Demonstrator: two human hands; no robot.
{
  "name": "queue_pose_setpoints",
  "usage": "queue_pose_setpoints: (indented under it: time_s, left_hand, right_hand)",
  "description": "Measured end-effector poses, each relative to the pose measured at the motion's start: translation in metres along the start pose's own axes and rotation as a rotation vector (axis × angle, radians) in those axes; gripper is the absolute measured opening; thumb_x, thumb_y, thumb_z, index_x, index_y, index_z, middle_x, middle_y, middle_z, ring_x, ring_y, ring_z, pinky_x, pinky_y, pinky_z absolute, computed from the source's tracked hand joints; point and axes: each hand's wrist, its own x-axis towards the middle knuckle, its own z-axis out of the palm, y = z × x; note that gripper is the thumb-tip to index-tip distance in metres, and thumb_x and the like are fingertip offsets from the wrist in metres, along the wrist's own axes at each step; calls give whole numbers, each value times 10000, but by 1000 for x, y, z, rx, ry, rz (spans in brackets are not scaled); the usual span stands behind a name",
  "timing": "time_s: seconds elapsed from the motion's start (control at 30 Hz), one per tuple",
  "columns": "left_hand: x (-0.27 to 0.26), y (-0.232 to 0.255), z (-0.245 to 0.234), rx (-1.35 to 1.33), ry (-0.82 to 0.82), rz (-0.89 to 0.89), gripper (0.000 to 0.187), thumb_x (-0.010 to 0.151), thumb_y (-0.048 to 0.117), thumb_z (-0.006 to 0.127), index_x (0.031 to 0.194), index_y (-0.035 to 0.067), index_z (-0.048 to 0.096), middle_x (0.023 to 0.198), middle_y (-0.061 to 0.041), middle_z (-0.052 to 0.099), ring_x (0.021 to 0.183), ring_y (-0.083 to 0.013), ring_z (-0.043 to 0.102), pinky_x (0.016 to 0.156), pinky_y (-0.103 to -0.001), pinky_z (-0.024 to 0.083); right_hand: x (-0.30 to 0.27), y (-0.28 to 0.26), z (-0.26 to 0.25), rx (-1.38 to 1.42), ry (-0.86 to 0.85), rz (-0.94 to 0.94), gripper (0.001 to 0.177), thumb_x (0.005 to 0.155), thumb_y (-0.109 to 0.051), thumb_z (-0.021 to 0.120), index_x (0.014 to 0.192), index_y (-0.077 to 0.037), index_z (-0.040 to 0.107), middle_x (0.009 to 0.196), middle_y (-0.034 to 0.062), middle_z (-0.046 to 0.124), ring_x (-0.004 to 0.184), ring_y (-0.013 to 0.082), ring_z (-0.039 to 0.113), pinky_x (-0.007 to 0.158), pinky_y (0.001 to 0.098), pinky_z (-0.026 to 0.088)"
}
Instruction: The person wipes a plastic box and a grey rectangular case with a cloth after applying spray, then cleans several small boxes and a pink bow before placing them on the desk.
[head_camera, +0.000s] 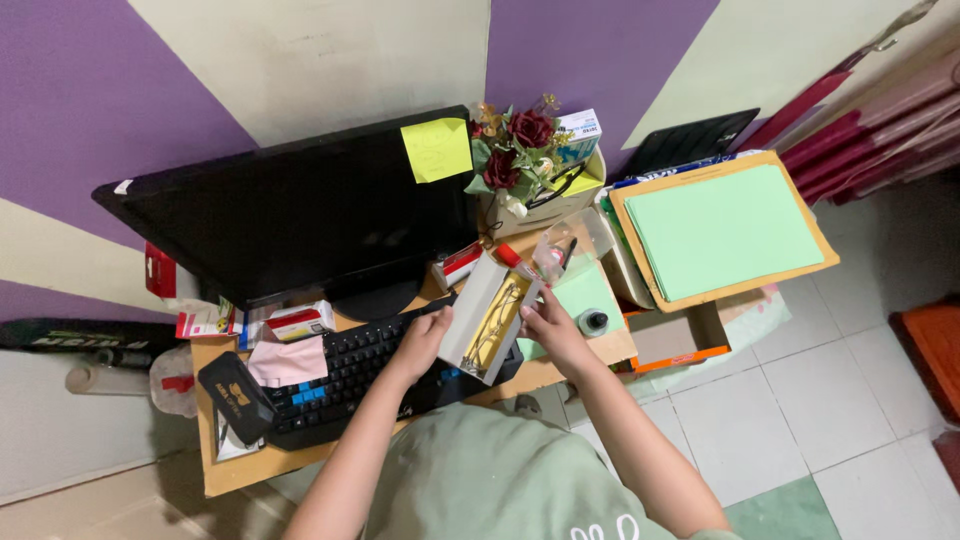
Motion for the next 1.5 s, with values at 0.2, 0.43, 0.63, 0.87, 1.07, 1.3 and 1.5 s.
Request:
queue_pose_setpoints:
  time_s: [0.2, 0.43, 0.63, 0.87, 1.07, 1.3, 1.5]
  left_hand:
    - [3, -9, 3, -6, -3, 59, 534, 1043, 455, 484, 1154, -24, 691, 1036, -83, 752, 970, -148, 642, 893, -291, 505]
    - [-4, 42, 12, 321, 12, 168, 517, 953, 385, 634, 1348, 52, 658, 919, -95, 596, 830, -227, 617, 772, -321, 507]
    - [-15, 71, 22, 532, 157, 299, 580, 846, 460, 759, 1285, 86, 697, 997, -87, 618, 917, -256, 643, 799, -372, 530]
    - [-22, 82, 34, 629, 170, 315, 620, 781, 453, 819, 1294, 130, 694, 1014, -67, 603, 995, -258, 618, 861, -382, 524]
    - [-30, 97, 39, 605, 100, 345, 711, 684, 359, 879, 1327, 159, 651, 1103, -59, 628, 1001, -272, 658, 855, -387, 547]
    - [-27, 83, 26, 648, 21, 451, 812, 744, 308, 861, 1461, 156, 511, 1305, -100, 661, 1088, -344, 691, 894, -421, 565]
    - [-17, 59, -2, 744, -11, 403, 792, 756, 275, 871, 1448, 125, 517, 1309, -127, 627, 1166, -350, 616, 983, -432, 499]
  right_hand:
    - [-8, -5, 7, -9, 30, -50, 554, 975, -135, 635, 1495, -55, 463, 1068, 34, 672, 890, 142, 647, 794, 375, 617]
    - [-2, 1, 3, 48, 60, -8, 443, 1020, -173, 550, 1419, 20, 538, 1092, 52, 692, 886, 132, 673, 816, 376, 635]
    - [3, 7, -3, 163, 32, 9, 392, 1046, -222, 472, 1343, 21, 550, 1135, 116, 690, 899, 195, 703, 877, 380, 610]
    - [-6, 1, -5, 216, 43, -3, 449, 1060, -346, 442, 1274, 32, 557, 1149, 131, 697, 883, 212, 710, 878, 398, 616]
    - [-11, 0, -3, 123, 204, -19, 415, 1038, -303, 527, 1304, 16, 514, 1050, 127, 671, 808, 198, 708, 775, 401, 645]
    - [-16, 23, 3, 235, 194, -40, 437, 1083, -266, 583, 1366, 44, 460, 1118, 103, 585, 867, 167, 639, 880, 436, 648]
    - [-18, 30, -3, 75, 276, -218, 570, 1015, -200, 583, 1513, -13, 376, 1466, 173, 551, 1179, 249, 653, 1022, 368, 556]
